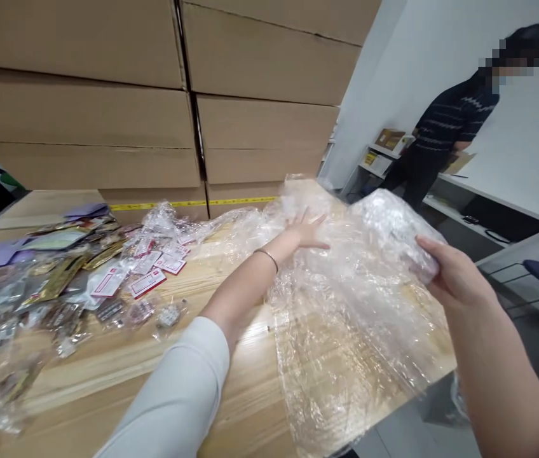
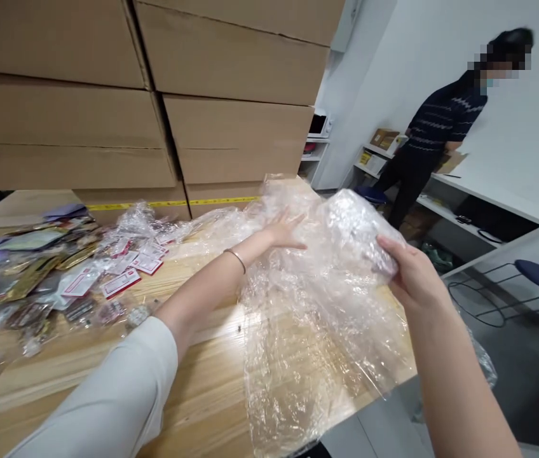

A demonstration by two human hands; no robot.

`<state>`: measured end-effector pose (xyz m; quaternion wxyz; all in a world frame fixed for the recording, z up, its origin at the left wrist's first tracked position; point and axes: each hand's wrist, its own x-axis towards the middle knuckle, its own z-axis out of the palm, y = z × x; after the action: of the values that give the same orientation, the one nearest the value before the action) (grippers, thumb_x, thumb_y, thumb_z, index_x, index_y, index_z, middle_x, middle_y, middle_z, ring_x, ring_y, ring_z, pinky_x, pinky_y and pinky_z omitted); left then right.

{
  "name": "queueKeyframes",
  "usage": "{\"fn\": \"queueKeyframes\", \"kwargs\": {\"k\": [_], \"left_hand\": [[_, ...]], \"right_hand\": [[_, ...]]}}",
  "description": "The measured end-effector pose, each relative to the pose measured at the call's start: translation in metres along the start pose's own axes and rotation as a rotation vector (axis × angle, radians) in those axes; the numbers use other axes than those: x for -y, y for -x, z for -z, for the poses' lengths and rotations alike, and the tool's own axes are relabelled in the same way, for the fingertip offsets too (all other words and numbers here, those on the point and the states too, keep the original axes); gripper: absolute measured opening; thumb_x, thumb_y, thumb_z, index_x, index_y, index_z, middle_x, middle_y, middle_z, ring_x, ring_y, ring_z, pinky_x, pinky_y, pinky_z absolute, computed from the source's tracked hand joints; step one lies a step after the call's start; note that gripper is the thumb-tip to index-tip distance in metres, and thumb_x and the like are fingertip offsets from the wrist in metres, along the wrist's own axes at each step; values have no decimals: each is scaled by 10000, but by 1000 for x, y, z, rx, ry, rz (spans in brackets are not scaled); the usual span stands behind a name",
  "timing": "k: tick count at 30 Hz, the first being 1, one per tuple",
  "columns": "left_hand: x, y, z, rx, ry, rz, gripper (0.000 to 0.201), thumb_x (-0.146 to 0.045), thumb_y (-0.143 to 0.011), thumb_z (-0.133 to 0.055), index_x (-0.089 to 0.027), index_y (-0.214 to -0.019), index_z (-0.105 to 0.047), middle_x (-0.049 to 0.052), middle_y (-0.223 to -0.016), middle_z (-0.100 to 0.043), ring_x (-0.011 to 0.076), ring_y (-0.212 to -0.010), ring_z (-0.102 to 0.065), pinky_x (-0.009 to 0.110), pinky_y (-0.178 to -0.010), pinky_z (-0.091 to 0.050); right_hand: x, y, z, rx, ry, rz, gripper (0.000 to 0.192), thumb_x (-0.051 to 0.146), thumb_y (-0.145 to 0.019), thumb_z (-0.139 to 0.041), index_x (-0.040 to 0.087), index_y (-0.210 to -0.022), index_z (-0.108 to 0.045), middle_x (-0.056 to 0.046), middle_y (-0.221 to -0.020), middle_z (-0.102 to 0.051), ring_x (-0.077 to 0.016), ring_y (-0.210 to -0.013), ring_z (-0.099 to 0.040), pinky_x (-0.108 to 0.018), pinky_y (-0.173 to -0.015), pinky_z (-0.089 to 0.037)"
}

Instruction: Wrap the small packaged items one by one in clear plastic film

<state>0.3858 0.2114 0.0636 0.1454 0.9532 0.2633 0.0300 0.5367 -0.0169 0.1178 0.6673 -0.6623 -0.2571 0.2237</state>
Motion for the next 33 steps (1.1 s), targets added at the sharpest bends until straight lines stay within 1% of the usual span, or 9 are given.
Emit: {"fn": "queueKeyframes", "kwargs": {"k": [3,11,18,21,23,25,27,31,33], "left_hand": [[17,15,-29,27,-32,48,879,-619,-816,-605,-246,-1544,-284,187,-1520,-410,402,-1387,-385,553,-1076,-362],[26,78,-51,53,-80,-90,459,-438,-763,-656,-202,-1154,-614,97,-1101,-653,268,-997,-652,345,-829,-517],[25,94,-52,-16,-136,-140,348,-424,-782,-655,-200,-1047,-632,84,-1049,-663,269,-1014,-637,358,-852,-509],[28,91,-48,-133,-183,-76,479,-375,-777,-685,-129,-1176,-587,195,-1320,-550,366,-1299,-464,497,-1094,-349],[32,81,-40,-235,-218,-56,772,-354,-743,-730,-86,-1397,-421,267,-1541,-307,428,-1460,-212,603,-1177,-131],[38,66,-31,-305,-251,-94,1068,-320,-679,-792,-115,-1536,-189,266,-1634,-48,431,-1510,17,637,-1176,33],[43,47,-24,-275,-244,-133,1194,-277,-650,-812,-163,-1570,-60,238,-1649,42,406,-1515,99,637,-1168,79],[55,23,-25,33,-67,-112,1015,-357,-695,-781,-188,-1537,-241,196,-1591,-315,370,-1504,-191,537,-1209,-124],[60,23,-31,88,-22,-124,858,-376,-694,-777,-181,-1449,-421,170,-1482,-483,347,-1410,-399,441,-1179,-273]], "right_hand": [[1,-52,-24,-108,-235,-66,59,83,-805,-667,140,-818,-669,-67,-892,-676,-121,-733,-657,-165,-586,-578],[-24,-177,-122,-161,-166,-70,106,53,-938,-508,153,-908,-526,24,-857,-592,-62,-748,-617,-195,-694,-573],[-65,-190,-205,102,165,-139,109,223,-956,-600,136,-1022,-604,12,-851,-620,-75,-635,-583,-203,-548,-516],[-74,-175,-193,288,304,-172,91,179,-846,-715,132,-858,-637,28,-682,-603,-77,-532,-547,-190,-476,-473],[-73,-162,-168,413,377,-195,147,78,-720,-761,148,-746,-635,39,-564,-568,-79,-465,-518,-178,-417,-432],[-68,-146,-141,525,438,-222,193,35,-626,-775,162,-704,-651,34,-519,-569,-88,-440,-518,-174,-379,-411],[-61,-131,-118,599,486,-239,209,33,-574,-782,171,-683,-669,23,-511,-586,-102,-438,-532,-180,-361,-413],[-39,-115,-89,616,552,-236,199,68,-555,-815,183,-636,-673,22,-505,-592,-106,-429,-528,-188,-345,-408],[-27,-120,-76,466,505,-141,221,60,-544,-842,174,-646,-682,23,-505,-589,-96,-426,-510,-183,-350,-390]]}}
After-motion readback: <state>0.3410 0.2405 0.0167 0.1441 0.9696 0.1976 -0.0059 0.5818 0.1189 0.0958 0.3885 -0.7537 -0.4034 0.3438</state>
